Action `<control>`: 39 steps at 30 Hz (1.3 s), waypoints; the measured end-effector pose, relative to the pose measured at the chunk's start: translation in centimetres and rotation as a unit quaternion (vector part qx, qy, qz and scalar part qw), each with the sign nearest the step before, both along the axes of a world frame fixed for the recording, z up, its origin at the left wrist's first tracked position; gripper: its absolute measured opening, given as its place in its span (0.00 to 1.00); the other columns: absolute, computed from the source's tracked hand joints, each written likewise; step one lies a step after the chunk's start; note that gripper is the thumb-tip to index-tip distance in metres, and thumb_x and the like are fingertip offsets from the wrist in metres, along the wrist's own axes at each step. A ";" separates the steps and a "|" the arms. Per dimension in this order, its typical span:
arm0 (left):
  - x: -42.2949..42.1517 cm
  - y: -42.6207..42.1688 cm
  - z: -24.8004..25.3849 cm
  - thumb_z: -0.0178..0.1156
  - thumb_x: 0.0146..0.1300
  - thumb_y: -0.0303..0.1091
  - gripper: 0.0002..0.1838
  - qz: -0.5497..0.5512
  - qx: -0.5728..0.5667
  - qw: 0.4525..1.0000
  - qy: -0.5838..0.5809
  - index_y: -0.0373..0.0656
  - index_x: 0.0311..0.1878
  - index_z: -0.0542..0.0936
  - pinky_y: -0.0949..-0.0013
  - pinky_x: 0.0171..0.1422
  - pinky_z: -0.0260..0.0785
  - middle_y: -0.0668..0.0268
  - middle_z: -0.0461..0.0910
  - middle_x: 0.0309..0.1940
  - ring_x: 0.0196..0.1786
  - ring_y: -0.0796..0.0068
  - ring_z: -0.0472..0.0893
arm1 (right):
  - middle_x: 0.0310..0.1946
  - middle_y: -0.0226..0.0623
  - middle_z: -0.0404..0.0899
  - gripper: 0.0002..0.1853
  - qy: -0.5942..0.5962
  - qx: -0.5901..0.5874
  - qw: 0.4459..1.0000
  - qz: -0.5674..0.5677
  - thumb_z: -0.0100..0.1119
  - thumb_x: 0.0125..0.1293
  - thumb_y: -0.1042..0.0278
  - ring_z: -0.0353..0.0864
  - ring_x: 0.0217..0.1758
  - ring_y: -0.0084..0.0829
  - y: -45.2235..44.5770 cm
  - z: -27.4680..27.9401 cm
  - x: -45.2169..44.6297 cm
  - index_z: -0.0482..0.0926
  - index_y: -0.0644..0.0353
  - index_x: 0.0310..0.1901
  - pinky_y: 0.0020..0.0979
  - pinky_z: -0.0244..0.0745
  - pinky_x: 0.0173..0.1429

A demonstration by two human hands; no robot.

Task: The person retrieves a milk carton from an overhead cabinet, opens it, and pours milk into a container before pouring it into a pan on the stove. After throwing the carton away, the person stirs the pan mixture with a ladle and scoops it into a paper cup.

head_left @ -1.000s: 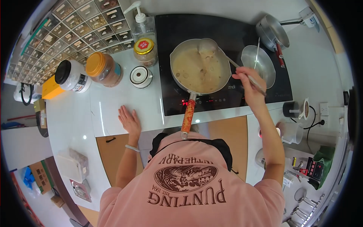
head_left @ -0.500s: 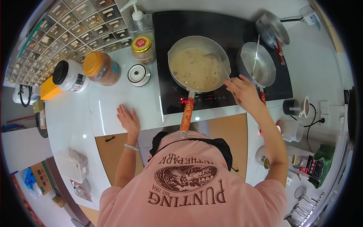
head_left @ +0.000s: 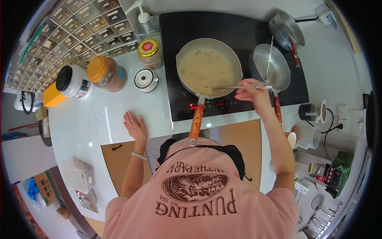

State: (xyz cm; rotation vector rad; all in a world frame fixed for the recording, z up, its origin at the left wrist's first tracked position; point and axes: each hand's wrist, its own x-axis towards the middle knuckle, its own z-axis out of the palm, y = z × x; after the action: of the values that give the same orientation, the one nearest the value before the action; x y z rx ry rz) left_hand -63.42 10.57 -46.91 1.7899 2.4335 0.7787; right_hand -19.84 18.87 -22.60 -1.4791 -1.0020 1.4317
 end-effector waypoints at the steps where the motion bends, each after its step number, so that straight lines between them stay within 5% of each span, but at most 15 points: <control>1: 0.0 0.0 0.0 0.44 0.75 0.48 0.33 0.001 0.000 1.000 0.002 0.34 0.73 0.58 0.43 0.77 0.44 0.46 0.60 0.72 0.75 0.44 0.55 | 0.34 0.45 0.83 0.13 0.035 -0.004 0.999 -0.017 0.59 0.69 0.63 0.88 0.35 0.36 0.0 -1.0 -0.6 0.79 0.66 0.45 0.28 0.83 0.40; 5: 0.0 0.0 0.2 0.45 0.75 0.48 0.33 -0.001 0.002 1.000 -0.001 0.34 0.73 0.58 0.43 0.77 0.44 0.47 0.61 0.71 0.75 0.44 0.56 | 0.35 0.43 0.83 0.12 0.097 0.045 0.992 -0.067 0.59 0.68 0.65 0.87 0.35 0.36 -0.2 -2.4 -2.6 0.79 0.66 0.45 0.31 0.83 0.43; 15: -0.1 0.0 -0.1 0.45 0.75 0.47 0.32 -0.003 0.005 1.000 0.003 0.34 0.73 0.58 0.43 0.77 0.44 0.47 0.60 0.71 0.75 0.44 0.56 | 0.36 0.37 0.83 0.10 -0.158 0.296 0.942 -0.017 0.56 0.72 0.69 0.86 0.38 0.27 0.9 2.2 -3.1 0.80 0.66 0.47 0.24 0.75 0.45; 20: -0.1 0.0 0.1 0.44 0.75 0.49 0.33 -0.004 0.006 1.000 0.002 0.34 0.73 0.57 0.43 0.77 0.44 0.47 0.61 0.71 0.75 0.44 0.56 | 0.33 0.39 0.80 0.07 -0.340 0.382 0.858 0.037 0.59 0.67 0.74 0.84 0.35 0.30 -0.2 3.8 -2.2 0.79 0.63 0.45 0.28 0.75 0.39; 23: 0.0 0.0 0.1 0.44 0.75 0.49 0.33 -0.003 0.006 1.000 0.001 0.34 0.73 0.58 0.44 0.77 0.44 0.48 0.61 0.71 0.75 0.44 0.56 | 0.34 0.42 0.78 0.10 -0.454 0.485 0.742 0.093 0.61 0.61 0.80 0.82 0.34 0.40 0.1 2.0 -1.6 0.78 0.62 0.45 0.34 0.76 0.39; 30: -0.1 0.0 0.2 0.45 0.75 0.48 0.32 -0.007 0.004 1.000 -0.011 0.34 0.73 0.58 0.43 0.77 0.43 0.47 0.60 0.71 0.76 0.44 0.55 | 0.35 0.42 0.77 0.16 -0.528 0.500 0.672 0.140 0.61 0.55 0.82 0.80 0.40 0.45 1.6 -2.8 -3.1 0.77 0.61 0.47 0.40 0.77 0.41; 33: -0.2 0.0 0.1 0.45 0.75 0.49 0.32 -0.005 0.003 1.000 -0.011 0.34 0.73 0.58 0.43 0.77 0.42 0.47 0.60 0.71 0.76 0.43 0.55 | 0.34 0.43 0.77 0.12 -0.483 0.479 0.724 0.113 0.61 0.59 0.79 0.81 0.37 0.43 2.1 -4.0 -4.5 0.77 0.62 0.46 0.36 0.77 0.40; 36: -0.1 0.0 0.2 0.45 0.75 0.49 0.33 -0.004 0.003 1.000 -0.016 0.34 0.73 0.58 0.43 0.77 0.42 0.47 0.60 0.71 0.76 0.44 0.55 | 0.35 0.41 0.81 0.07 -0.315 0.373 0.872 0.044 0.58 0.66 0.76 0.84 0.34 0.37 2.2 -5.4 -5.9 0.78 0.65 0.45 0.31 0.78 0.40; 39: -0.1 -0.1 0.3 0.44 0.75 0.49 0.33 -0.003 0.003 1.000 -0.014 0.34 0.73 0.58 0.43 0.78 0.42 0.47 0.60 0.71 0.76 0.44 0.54 | 0.36 0.41 0.84 0.08 -0.092 0.263 0.960 -0.028 0.57 0.69 0.71 0.86 0.33 0.34 2.3 -5.1 -6.9 0.80 0.66 0.44 0.29 0.78 0.40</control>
State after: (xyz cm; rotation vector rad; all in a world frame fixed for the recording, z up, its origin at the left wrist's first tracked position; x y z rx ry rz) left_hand -63.50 10.52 -46.63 1.7749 2.4094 0.8057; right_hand -26.78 21.20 -27.73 -1.2403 -1.3221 0.8991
